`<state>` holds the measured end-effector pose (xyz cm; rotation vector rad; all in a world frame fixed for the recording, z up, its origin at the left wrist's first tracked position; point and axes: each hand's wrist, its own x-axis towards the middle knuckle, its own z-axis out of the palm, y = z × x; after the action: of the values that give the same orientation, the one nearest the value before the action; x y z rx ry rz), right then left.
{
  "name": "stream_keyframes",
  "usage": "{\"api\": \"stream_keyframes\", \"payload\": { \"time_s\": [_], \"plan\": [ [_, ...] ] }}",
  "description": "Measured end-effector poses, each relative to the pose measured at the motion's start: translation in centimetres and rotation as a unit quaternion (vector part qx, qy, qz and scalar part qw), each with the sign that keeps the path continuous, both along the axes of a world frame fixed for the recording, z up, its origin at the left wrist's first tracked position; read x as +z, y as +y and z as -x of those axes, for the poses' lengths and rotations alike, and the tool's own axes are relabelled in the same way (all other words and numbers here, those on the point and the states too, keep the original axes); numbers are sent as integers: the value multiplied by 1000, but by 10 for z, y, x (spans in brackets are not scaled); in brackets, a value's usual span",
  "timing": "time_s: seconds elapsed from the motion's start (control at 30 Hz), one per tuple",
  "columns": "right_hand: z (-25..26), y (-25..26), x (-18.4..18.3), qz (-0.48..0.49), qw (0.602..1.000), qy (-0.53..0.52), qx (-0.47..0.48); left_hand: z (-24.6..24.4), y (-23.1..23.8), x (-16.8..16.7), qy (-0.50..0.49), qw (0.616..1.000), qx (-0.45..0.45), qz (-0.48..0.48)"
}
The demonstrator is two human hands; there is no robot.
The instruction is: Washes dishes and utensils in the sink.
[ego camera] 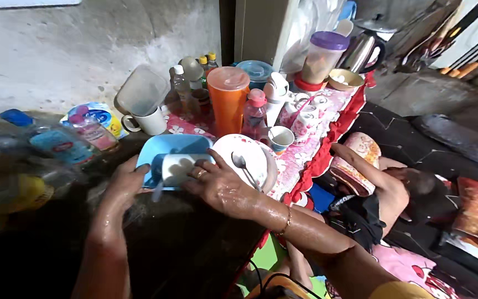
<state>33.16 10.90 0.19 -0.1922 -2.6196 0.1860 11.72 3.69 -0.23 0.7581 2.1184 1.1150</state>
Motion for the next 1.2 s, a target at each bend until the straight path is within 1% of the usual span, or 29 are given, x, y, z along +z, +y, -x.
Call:
{"api": "stream_keyframes", "payload": {
  "time_s": [0.13, 0.23, 0.3, 0.37, 0.43, 0.53, 0.63, 0.77, 0.87, 0.93, 1.03, 1.1, 1.2],
  "plan": [
    [-19, 1, 5, 56, 998, -17, 25, 50, -19, -58, -73, 988, 138, 2],
    [-50, 20, -17, 86, 996, 35, -10, 75, -30, -96, -70, 966, 251, 9],
    [-72, 34, -30, 116, 990, 49, -70, 84, -31, -111, -72, 954, 289, 20],
    [-94, 47, -42, 133, 983, 44, -122, 92, -31, -125, -95, 943, 319, 21],
    [-110, 58, -52, 137, 977, 36, -160, 101, -31, -138, -106, 934, 341, 17],
    [-124, 65, -64, 147, 968, 28, -200, 105, -35, -146, -87, 928, 363, 22],
    [-132, 67, -72, 158, 961, 26, -226, 103, -36, -147, -41, 933, 356, 23],
    [-128, 72, -74, 175, 956, 16, -234, 109, -31, -140, 111, 942, 314, 34],
    [-114, 75, -68, 196, 949, -5, -247, 113, -25, -128, 210, 948, 234, 51],
    [-105, 77, -67, 203, 947, -16, -248, 115, -22, -120, 244, 953, 158, 89],
    [-96, 77, -66, 220, 943, -31, -249, 121, -16, -109, 220, 952, 85, 195],
    [-91, 79, -68, 233, 936, -56, -256, 129, -8, -106, 189, 956, 66, 215],
    [-82, 83, -70, 290, 906, -145, -272, 143, -2, -121, 165, 959, 93, 210]
  ]
}}
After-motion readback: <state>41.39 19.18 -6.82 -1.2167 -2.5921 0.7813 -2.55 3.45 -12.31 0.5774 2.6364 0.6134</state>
